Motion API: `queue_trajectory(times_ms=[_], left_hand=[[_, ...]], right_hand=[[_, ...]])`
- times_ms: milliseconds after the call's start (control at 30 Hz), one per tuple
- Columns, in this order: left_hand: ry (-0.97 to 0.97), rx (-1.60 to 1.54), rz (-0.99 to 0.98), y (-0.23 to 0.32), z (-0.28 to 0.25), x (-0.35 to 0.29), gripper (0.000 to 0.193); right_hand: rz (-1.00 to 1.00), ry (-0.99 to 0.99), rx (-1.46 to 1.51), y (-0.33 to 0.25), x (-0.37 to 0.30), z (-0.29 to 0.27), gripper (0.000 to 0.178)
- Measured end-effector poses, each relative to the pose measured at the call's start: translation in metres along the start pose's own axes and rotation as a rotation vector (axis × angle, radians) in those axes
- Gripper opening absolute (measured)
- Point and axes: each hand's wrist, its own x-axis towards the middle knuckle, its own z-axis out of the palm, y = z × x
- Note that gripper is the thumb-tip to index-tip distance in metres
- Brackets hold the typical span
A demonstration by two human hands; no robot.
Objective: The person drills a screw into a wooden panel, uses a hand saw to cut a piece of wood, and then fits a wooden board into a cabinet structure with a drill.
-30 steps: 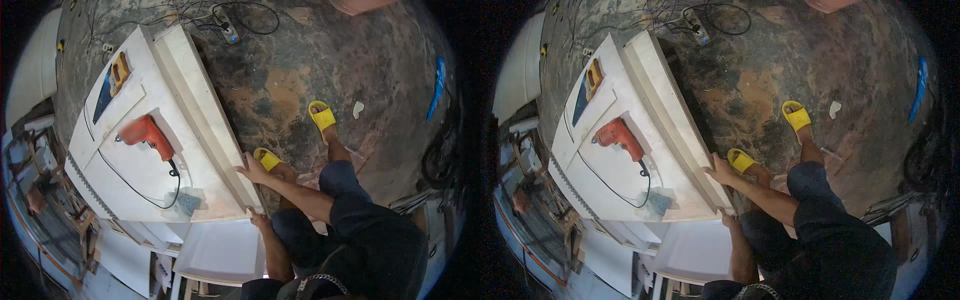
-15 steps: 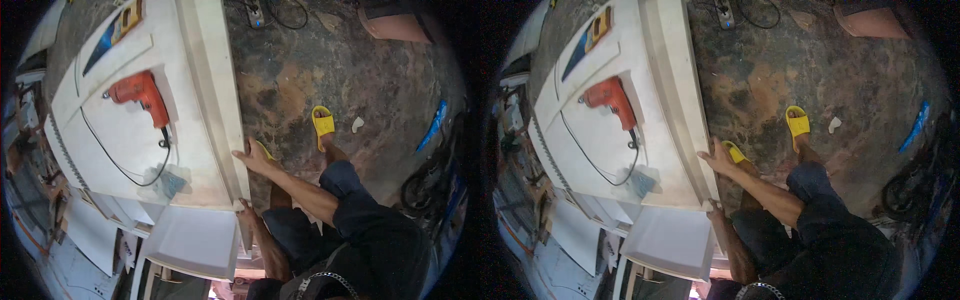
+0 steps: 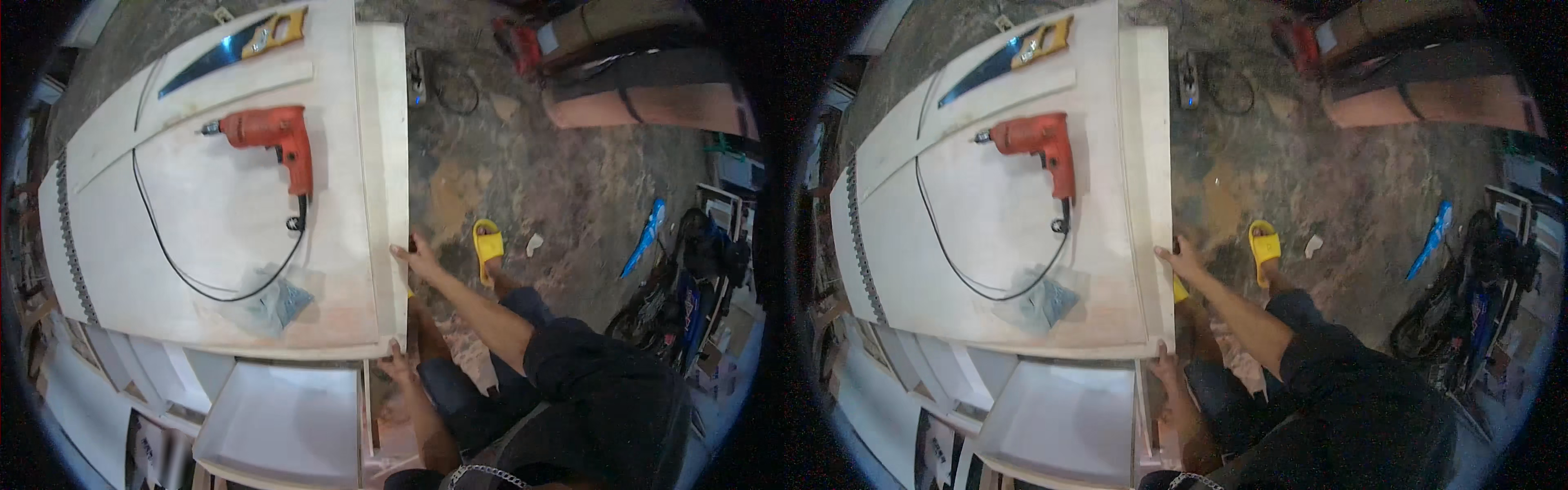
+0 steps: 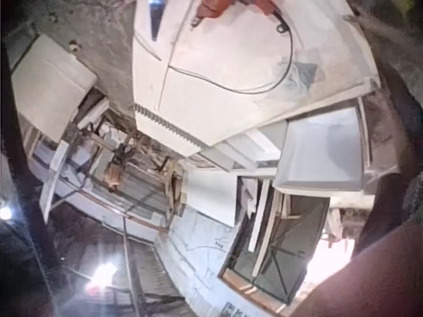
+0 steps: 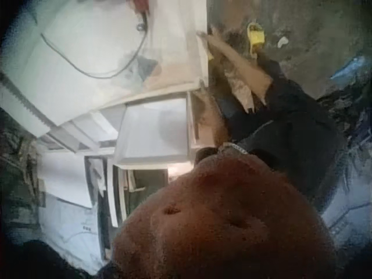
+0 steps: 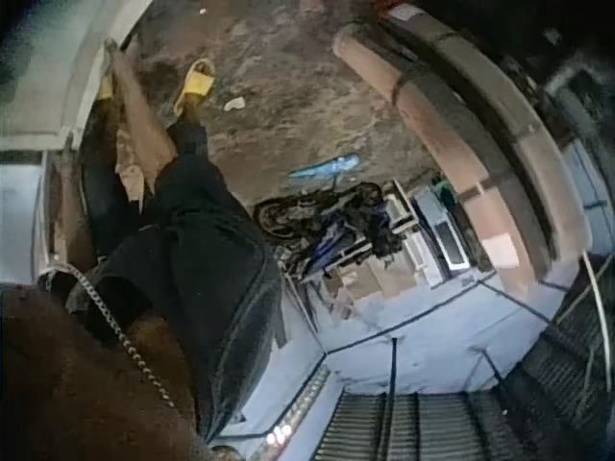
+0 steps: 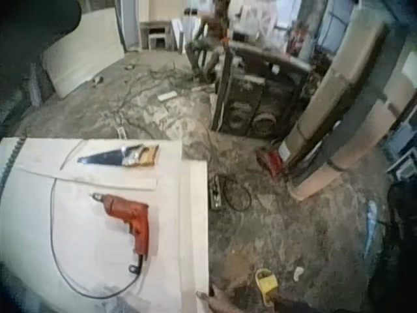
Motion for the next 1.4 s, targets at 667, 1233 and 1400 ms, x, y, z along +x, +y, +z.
queue_trajectory(times_ms=[667,1233,1400], left_hand=[[-0.035,-0.097,-0.146,0.048,0.030,0.008,0.053],[-0.085,0.072,0.476,0.001,0.038,-0.023,0.057],[0.162,-1.039,-0.222,0.029,0.085,-0.035,0.069]], right_hand=[[0.478,-0.108,0.053,-0.133,-0.043,0.011,0.076],[0.594,-0.142,0.135,-0.147,-0.074,0.015,0.074],[0.511,-0.122,-0.036,-0.130,-0.087,-0.024,0.073]])
